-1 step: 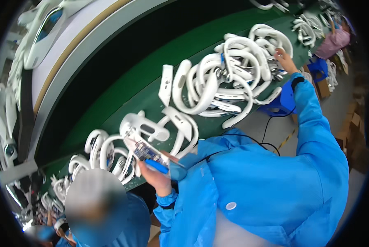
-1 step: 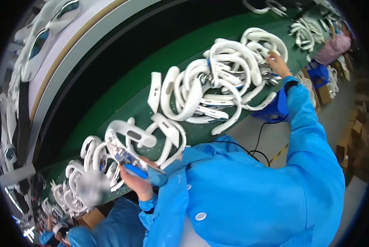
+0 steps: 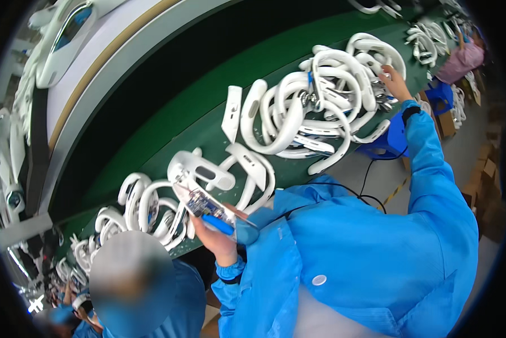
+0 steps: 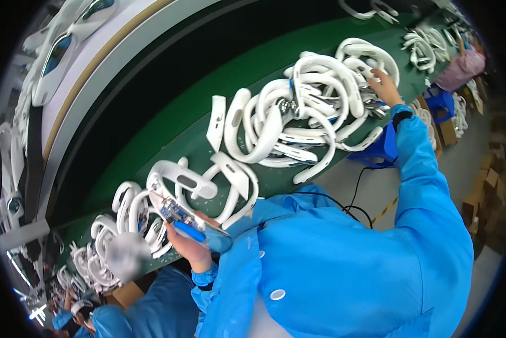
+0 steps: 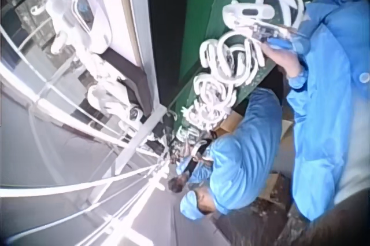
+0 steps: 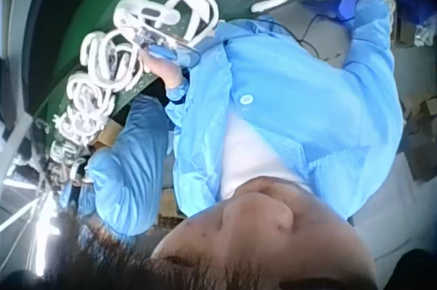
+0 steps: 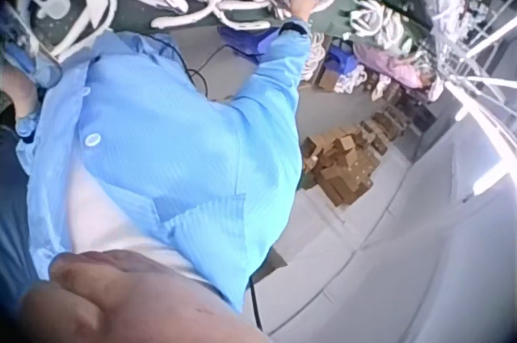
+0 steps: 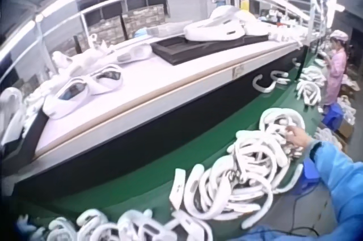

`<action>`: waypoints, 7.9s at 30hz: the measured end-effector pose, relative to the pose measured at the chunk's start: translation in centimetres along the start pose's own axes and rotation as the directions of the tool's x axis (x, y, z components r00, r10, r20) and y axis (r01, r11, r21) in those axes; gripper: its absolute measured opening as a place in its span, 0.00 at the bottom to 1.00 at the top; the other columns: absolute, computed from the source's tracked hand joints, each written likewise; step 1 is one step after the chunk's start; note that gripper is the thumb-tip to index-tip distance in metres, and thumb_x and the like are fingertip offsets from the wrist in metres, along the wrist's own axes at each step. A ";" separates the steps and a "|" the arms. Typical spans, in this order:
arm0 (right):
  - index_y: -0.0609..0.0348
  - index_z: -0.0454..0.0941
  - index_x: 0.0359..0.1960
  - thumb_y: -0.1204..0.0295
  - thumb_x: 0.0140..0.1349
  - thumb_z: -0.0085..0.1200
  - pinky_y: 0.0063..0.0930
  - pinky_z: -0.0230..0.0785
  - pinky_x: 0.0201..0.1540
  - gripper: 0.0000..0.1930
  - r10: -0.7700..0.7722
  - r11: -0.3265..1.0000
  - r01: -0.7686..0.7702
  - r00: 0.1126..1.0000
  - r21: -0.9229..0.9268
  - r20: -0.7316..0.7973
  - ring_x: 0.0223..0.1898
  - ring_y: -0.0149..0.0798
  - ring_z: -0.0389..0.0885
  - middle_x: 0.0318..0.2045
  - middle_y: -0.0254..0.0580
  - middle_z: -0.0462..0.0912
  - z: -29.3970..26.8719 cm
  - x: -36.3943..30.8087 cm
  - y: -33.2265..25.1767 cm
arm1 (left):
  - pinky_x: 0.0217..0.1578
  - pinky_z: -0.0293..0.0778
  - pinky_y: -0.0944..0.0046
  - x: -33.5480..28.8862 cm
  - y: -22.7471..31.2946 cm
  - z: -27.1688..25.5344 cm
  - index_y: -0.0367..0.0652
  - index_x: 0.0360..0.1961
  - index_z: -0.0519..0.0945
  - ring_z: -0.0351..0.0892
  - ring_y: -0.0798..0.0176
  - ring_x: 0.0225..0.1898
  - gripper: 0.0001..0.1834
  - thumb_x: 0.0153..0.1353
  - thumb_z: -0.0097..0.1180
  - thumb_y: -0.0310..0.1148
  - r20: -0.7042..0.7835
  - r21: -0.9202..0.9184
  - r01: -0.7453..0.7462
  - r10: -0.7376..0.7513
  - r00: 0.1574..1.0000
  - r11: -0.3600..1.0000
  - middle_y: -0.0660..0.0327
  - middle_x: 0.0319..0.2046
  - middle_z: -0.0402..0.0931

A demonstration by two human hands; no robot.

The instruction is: Manually assembling electronic components into the plastic housing of portable neck devices.

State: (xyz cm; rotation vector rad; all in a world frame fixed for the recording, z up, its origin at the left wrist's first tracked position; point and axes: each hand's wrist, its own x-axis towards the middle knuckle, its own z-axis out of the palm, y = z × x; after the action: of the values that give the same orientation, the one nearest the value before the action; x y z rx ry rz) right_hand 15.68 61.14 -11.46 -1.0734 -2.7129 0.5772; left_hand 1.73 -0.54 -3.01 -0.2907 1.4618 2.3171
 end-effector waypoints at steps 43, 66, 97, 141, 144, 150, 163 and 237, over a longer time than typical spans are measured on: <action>0.58 0.70 0.31 0.84 0.34 0.56 0.32 0.71 0.35 0.17 -0.676 -0.060 0.835 0.369 0.547 -0.638 0.35 0.49 0.76 0.39 0.50 0.74 5.9 -16.5 -46.2 | 0.24 0.76 0.57 1.2 -0.9 1.7 0.38 0.52 0.62 0.77 0.53 0.24 0.34 0.64 0.21 0.60 -0.006 -0.095 -0.016 0.016 1.000 0.995 0.49 0.29 0.75; 0.66 0.71 0.26 0.86 0.48 0.47 0.15 0.68 0.15 0.05 -0.881 0.343 -0.658 0.022 0.670 0.473 0.16 0.32 0.77 0.36 0.55 0.78 4.5 -16.0 -47.2 | 0.42 0.71 0.69 -3.8 -1.0 1.0 0.37 0.56 0.60 0.73 0.70 0.42 0.45 0.43 0.65 0.53 0.466 -0.108 -0.113 0.151 0.872 0.988 0.60 0.43 0.70; 0.62 0.67 0.25 0.82 0.40 0.56 0.25 0.63 0.35 0.11 -0.718 0.415 0.678 0.654 0.606 -0.240 0.32 0.40 0.71 0.29 0.43 0.71 8.1 -23.4 -48.8 | 0.54 0.61 0.67 -3.2 0.8 -6.5 0.34 0.59 0.56 0.65 0.65 0.52 0.40 0.49 0.64 0.32 0.464 0.022 0.102 -0.101 0.880 0.995 0.57 0.50 0.65; 0.63 0.71 0.49 0.69 0.53 0.56 0.33 0.66 0.48 0.21 -0.622 0.734 0.253 0.621 0.630 0.476 0.47 0.40 0.74 0.46 0.45 0.75 0.2 -17.6 -51.8 | 0.26 0.78 0.59 -1.2 9.2 -7.5 0.34 0.56 0.57 0.79 0.52 0.26 0.39 0.45 0.60 0.38 0.609 -0.146 0.251 -0.113 0.785 0.957 0.49 0.31 0.74; 0.63 0.67 0.54 0.49 0.65 0.36 0.36 0.64 0.51 0.29 -0.584 0.230 -0.497 0.617 0.836 0.528 0.49 0.40 0.73 0.48 0.45 0.75 8.1 -22.1 -48.1 | 0.28 0.78 0.60 0.1 9.1 -7.5 0.36 0.58 0.55 0.79 0.54 0.29 0.39 0.47 0.60 0.36 0.704 -0.177 0.272 -0.071 0.707 0.946 0.49 0.32 0.73; 0.62 0.65 0.54 0.43 0.65 0.21 0.35 0.67 0.53 0.35 -0.617 -0.262 -0.728 0.631 0.634 0.470 0.49 0.43 0.74 0.47 0.52 0.75 11.4 -29.4 -54.0 | 0.37 0.74 0.66 -1.2 7.8 -8.2 0.31 0.54 0.63 0.77 0.62 0.36 0.37 0.47 0.56 0.46 0.511 0.073 0.086 -0.111 0.852 0.994 0.52 0.35 0.75; 0.58 0.70 0.46 0.49 0.68 0.23 0.28 0.72 0.44 0.28 -0.683 -0.363 -0.731 0.631 0.578 0.369 0.39 0.39 0.78 0.37 0.44 0.78 12.2 -30.1 -55.8 | 0.23 0.71 0.63 -2.6 10.2 -9.4 0.33 0.43 0.66 0.77 0.57 0.23 0.30 0.45 0.67 0.38 0.239 0.802 -0.459 0.500 0.833 0.382 0.57 0.20 0.72; 0.66 0.33 0.65 0.78 0.53 0.47 0.40 0.69 0.39 0.42 -0.829 0.469 0.172 0.423 0.866 0.366 0.36 0.57 0.76 0.39 0.64 0.72 10.2 -33.4 -58.2 | 0.26 0.73 0.68 3.7 14.1 -11.8 0.33 0.45 0.72 0.76 0.66 0.25 0.25 0.68 0.34 0.47 0.132 0.293 -0.055 0.017 0.991 0.955 0.58 0.26 0.74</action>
State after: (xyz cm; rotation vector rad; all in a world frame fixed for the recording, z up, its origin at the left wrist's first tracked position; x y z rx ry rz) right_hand 0.79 -3.54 2.83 0.5081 -2.5749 2.1135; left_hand -8.00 -15.82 2.00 -0.0307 1.7306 2.0607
